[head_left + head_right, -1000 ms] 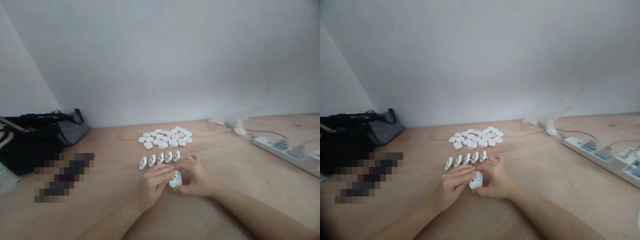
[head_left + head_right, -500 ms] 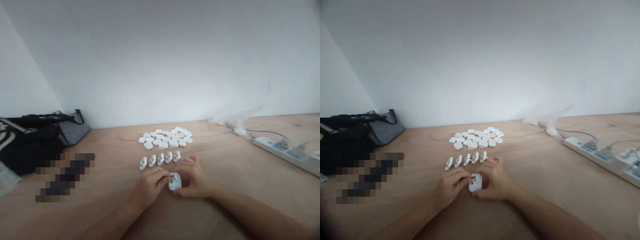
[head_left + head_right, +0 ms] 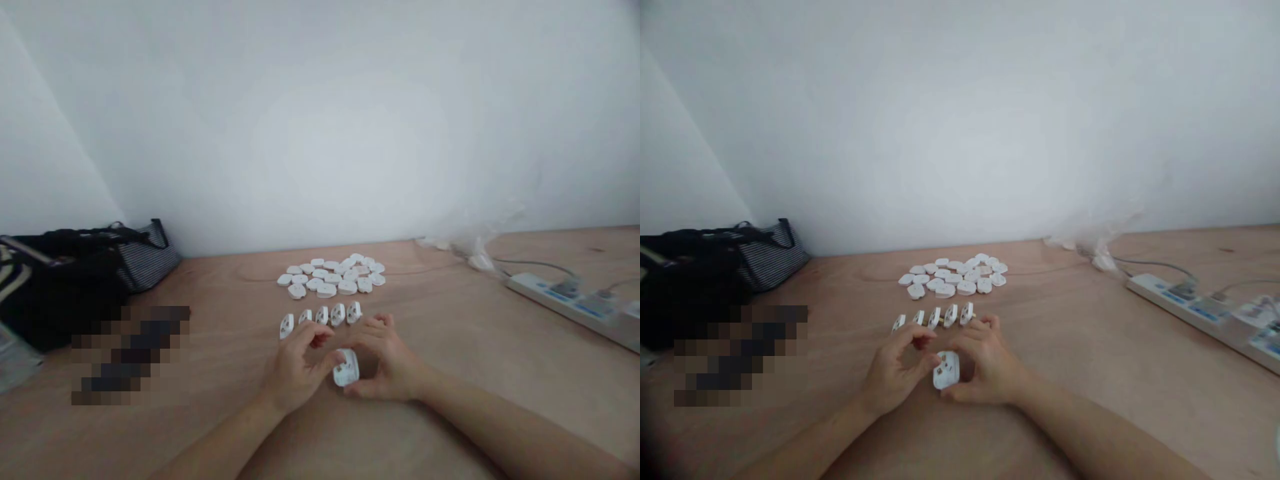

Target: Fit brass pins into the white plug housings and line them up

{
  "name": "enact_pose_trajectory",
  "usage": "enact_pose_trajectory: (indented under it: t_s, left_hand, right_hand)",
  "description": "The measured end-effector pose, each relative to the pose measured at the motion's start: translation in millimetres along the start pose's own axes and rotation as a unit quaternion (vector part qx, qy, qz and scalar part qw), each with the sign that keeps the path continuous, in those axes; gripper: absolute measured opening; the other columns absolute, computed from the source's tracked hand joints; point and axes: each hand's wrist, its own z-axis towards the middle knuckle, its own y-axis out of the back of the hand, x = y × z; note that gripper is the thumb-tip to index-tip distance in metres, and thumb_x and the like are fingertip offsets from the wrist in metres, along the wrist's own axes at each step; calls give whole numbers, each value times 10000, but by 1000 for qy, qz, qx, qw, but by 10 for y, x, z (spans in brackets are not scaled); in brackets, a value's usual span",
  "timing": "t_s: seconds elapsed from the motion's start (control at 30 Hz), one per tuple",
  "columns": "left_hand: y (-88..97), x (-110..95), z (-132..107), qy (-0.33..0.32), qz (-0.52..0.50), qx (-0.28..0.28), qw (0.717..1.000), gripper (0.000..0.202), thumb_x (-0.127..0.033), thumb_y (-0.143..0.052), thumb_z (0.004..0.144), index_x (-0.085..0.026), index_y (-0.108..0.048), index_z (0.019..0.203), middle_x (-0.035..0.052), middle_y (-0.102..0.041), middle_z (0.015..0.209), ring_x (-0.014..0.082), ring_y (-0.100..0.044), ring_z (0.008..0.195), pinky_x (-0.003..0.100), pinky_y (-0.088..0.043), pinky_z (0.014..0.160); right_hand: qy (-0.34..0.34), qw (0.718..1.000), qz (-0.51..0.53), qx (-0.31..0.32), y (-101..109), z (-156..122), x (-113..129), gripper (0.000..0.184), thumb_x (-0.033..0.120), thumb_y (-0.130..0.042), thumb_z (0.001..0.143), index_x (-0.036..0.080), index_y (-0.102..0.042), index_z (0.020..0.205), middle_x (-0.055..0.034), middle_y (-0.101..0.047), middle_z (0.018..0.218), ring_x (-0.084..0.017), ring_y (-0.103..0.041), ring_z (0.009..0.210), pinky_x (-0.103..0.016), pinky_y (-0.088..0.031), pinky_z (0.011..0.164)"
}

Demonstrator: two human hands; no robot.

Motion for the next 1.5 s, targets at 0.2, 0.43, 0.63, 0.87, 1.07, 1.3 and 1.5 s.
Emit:
enact_pose_trajectory:
  t_s: [0.2,0.43,0.63,0.87,1.07,1.3,1.5]
  left_hand:
    - [61,-10,-14,-32,-1,108,994,570,-412,-822,546,-225,-616,1044,37,-647,1000,224,-580,925,322,-458,825]
    - [2,-4,-12,-34,10,131,991,477,-379,-796,606,-212,-638,1024,35,-667,954,216,-596,884,317,-475,791]
    - [16,-18,-18,-18,45,92,995,425,-293,-738,683,-197,-591,1070,61,-635,1053,227,-577,974,338,-456,870]
    - [4,52,-43,8,68,47,997,428,-269,-723,683,-192,-571,1076,66,-629,1067,231,-582,990,351,-457,880]
    - [9,53,-45,3,64,58,996,428,-247,-731,666,-212,-579,1064,49,-636,1053,224,-586,976,344,-461,873]
    - [16,-1,-31,-3,66,81,995,400,-212,-715,664,-221,-592,1045,45,-637,1030,230,-573,970,360,-453,880]
    - [-7,-36,-28,-24,67,85,994,402,-237,-729,655,-220,-599,1035,65,-594,1079,254,-536,1020,393,-434,910]
  right_hand:
    - [-38,999,23,-20,67,-27,-89,524,484,-778,556,212,-542,935,-21,-635,915,-217,-555,877,-372,-270,844]
    - [-26,999,37,-14,13,-31,-81,573,505,-796,529,213,-526,940,-11,-625,906,-208,-561,862,-365,-270,848]
    - [-94,995,0,43,125,-69,-115,585,547,-805,442,208,-571,857,-13,-633,920,-234,-552,894,-355,-280,813]
    - [-180,976,12,124,85,-93,-52,306,445,-767,599,200,-615,703,38,-660,734,-172,-585,741,-358,-266,799]
    - [-163,981,-6,109,87,-58,-48,113,263,-657,749,192,-607,677,23,-657,699,-162,-587,728,-347,-308,789]
    - [-206,975,80,-18,154,-15,-131,155,260,-594,786,161,-591,666,12,-597,581,-118,-515,531,-216,-376,515]
    - [-115,980,129,-97,146,-14,-74,77,258,-606,788,187,-635,783,-22,-673,729,-164,-603,694,-277,-466,651]
